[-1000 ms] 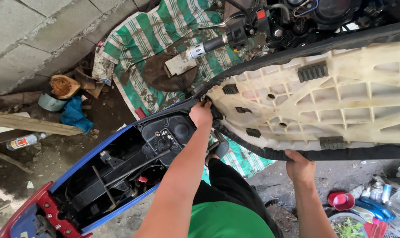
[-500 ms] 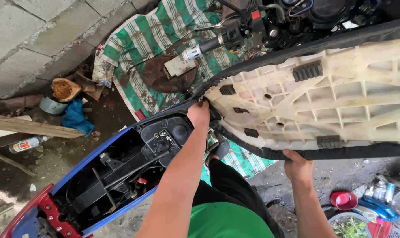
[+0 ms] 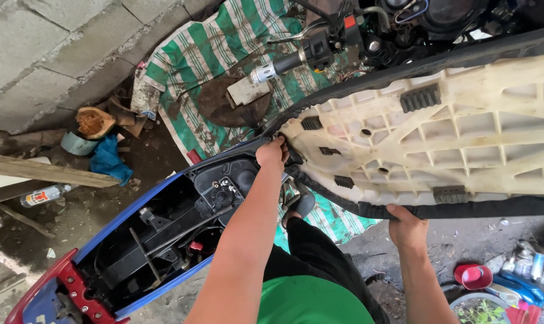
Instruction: Removing the seat assembly from a motorcycle by unscrewing fasteners and lifting the seat off the frame.
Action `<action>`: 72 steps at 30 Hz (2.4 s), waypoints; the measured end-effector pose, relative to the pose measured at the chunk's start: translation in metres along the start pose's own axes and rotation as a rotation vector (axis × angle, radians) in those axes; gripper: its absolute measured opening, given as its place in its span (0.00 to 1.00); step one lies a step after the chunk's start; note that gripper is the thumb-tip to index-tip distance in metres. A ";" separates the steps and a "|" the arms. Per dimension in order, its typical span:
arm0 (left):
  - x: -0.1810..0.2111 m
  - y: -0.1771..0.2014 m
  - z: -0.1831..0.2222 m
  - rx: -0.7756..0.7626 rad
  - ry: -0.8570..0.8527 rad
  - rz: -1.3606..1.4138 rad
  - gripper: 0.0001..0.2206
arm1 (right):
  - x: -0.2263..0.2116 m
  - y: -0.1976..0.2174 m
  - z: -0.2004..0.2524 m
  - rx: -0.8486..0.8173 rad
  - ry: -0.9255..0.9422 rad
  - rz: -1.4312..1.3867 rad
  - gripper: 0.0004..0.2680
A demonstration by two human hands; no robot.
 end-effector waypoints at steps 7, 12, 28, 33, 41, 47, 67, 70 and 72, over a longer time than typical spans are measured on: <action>0.009 -0.004 -0.004 0.077 -0.014 -0.198 0.10 | 0.012 0.001 -0.002 0.022 -0.009 -0.066 0.12; 0.018 0.001 0.038 0.114 -0.056 -0.278 0.10 | 0.024 0.005 0.001 0.045 -0.019 -0.128 0.12; 0.036 0.000 0.033 0.123 -0.173 -0.663 0.15 | 0.069 0.017 0.005 0.081 -0.032 -0.175 0.11; 0.042 -0.002 0.043 0.161 -0.222 -0.744 0.16 | 0.052 0.001 0.003 0.171 -0.046 -0.280 0.15; 0.037 0.031 0.056 0.105 -0.378 -0.631 0.12 | 0.014 -0.031 -0.004 0.300 -0.068 -0.444 0.21; 0.085 0.046 0.086 0.138 -0.582 -0.357 0.11 | 0.025 -0.048 0.008 0.401 -0.100 -0.514 0.23; 0.049 0.254 0.203 0.085 -0.492 -0.908 0.20 | -0.123 0.074 0.099 0.334 -0.484 0.378 0.27; 0.036 0.272 0.197 0.048 -0.563 -0.946 0.18 | -0.093 0.084 0.110 0.306 -0.451 0.354 0.25; 0.028 0.282 0.190 0.025 -0.654 -0.985 0.17 | -0.078 0.066 0.112 0.591 -0.443 -0.310 0.07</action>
Point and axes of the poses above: each hand's wrist, its own z-axis away from the middle knuckle, its own y-axis out of the back of the hand, x = y × z, the point moved 3 cm from there along -z, towards the middle knuckle, and after that the axes turned 13 degrees about y, right-handed, at the moved point
